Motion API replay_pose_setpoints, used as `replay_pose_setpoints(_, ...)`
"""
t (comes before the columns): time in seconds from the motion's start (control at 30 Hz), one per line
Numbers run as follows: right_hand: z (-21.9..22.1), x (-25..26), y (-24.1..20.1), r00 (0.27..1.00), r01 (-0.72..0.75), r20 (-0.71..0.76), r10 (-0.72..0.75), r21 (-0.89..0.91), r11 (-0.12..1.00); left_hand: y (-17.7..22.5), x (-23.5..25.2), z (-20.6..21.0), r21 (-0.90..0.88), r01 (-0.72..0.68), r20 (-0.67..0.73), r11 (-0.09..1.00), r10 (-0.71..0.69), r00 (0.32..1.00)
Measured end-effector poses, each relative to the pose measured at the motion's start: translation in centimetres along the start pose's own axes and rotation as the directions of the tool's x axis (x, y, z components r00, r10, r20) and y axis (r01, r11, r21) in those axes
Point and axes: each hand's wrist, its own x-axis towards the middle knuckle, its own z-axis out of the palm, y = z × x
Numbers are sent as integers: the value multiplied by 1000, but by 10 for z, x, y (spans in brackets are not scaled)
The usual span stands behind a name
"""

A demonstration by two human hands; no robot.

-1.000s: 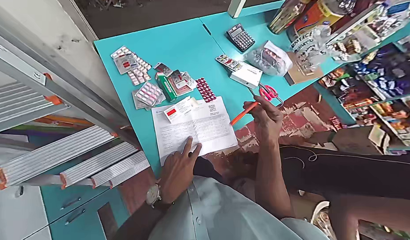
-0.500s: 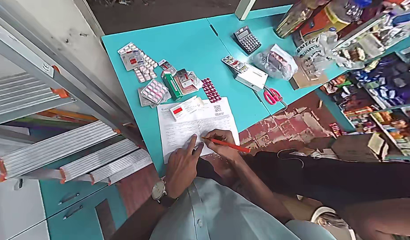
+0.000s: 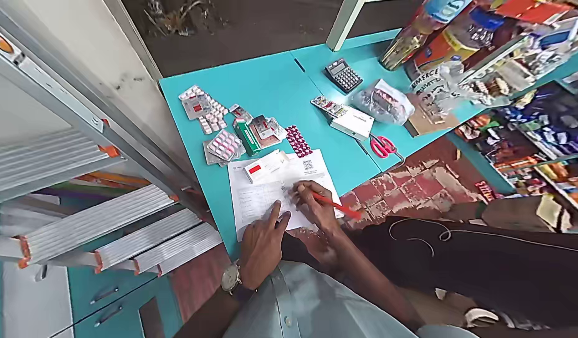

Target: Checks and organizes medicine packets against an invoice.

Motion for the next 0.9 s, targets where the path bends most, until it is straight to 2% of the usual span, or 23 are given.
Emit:
replay_pose_setpoints(0.07, 0, 28, -8, 968, 214, 175, -180, -202, 956, 1, -1, 4, 24, -10, -39, 1000, 10, 999)
replay_pose_setpoints(0.1, 2, 46, -11, 925, 328, 299, -233, -326, 887, 1, -2, 5, 31, -13, -54, 999, 14, 998)
replay_pose_setpoints(0.17, 10, 83, -11, 849, 455, 502, -164, -539, 709, 1, -2, 5, 34, -19, -77, 999, 22, 997)
replay_pose_setpoints(0.23, 17, 107, -12, 806, 484, 592, -9, -650, 586, 3, 1, 4, 53, -16, -48, 998, 19, 999)
replay_pose_setpoints(0.27, 17, 112, -14, 804, 481, 594, 29, -678, 556, 2, 1, 4, 50, -18, -32, 999, 19, 999)
replay_pose_setpoints(0.3, 13, 110, -18, 832, 459, 555, 7, -695, 553, 0, 0, 1, 10, -22, -11, 1000, 22, 1000)
replay_pose_setpoints(0.33, 3, 104, -22, 888, 410, 454, -76, -707, 575, -6, -3, -6, -89, -26, 0, 996, 26, 1000)
replay_pose_setpoints(0.37, -13, 97, -30, 948, 305, 296, -120, -730, 612, -14, -6, -14, -261, -36, -19, 965, 32, 999)
replay_pose_setpoints(0.4, -34, 90, -40, 989, 147, 113, -93, -771, 620, -23, -10, -24, -484, -38, -43, 874, 19, 999)
replay_pose_setpoints(0.43, -57, 85, -46, 998, -29, -58, -30, -804, 594, -31, -15, -33, -709, -40, -72, 704, -16, 997)
replay_pose_setpoints(0.47, -79, 81, -44, 983, -167, -185, 19, -830, 533, -37, -20, -38, -894, -61, -103, 443, -70, 992)
replay_pose_setpoints(0.5, -97, 78, -35, 963, -258, -262, 56, -854, 452, -43, -24, -44, -989, -70, -86, 127, -124, 989)
replay_pose_setpoints(0.53, -112, 76, -22, 950, -309, -302, 81, -869, 385, -49, -25, -47, -989, -69, -47, -129, -169, 984)
replay_pose_setpoints(0.57, -122, 76, -11, 941, -338, -322, 106, -874, 349, -54, -24, -48, -964, -69, -12, -256, -219, 976)
replay_pose_setpoints(0.6, -128, 75, -6, 937, -347, -330, 111, -867, 358, -56, -20, -48, -975, -72, -14, -212, -265, 964)
replay_pose_setpoints(0.63, -128, 71, -6, 938, -340, -336, 83, -850, 402, -56, -14, -47, -997, -71, -63, -14, -292, 954)
replay_pose_setpoints(0.67, -123, 64, -8, 937, -322, -348, 26, -833, 451, -54, -8, -44, -958, -75, -154, 275, -279, 948)
replay_pose_setpoints(0.7, -113, 50, -13, 924, -333, -382, 0, -806, 489, -49, -4, -40, -828, -69, -231, 556, -227, 946)
replay_pose_setpoints(0.73, -103, 33, -15, 912, -347, -409, -15, -790, 505, -38, 0, -37, -655, -51, -258, 754, -159, 953)
replay_pose_setpoints(0.77, -93, 15, -17, 903, -367, -430, -3, -776, 512, -23, 6, -33, -476, -63, -268, 877, -76, 961)
replay_pose_setpoints(0.83, -81, -12, -17, 889, -426, -449, 91, -739, 522, 7, 25, -20, -152, -170, -266, 974, 125, 956)
replay_pose_setpoints(0.9, -74, -29, -10, 878, -445, -461, 130, -685, 577, 27, 41, -8, 49, -271, -207, 961, 275, 939)
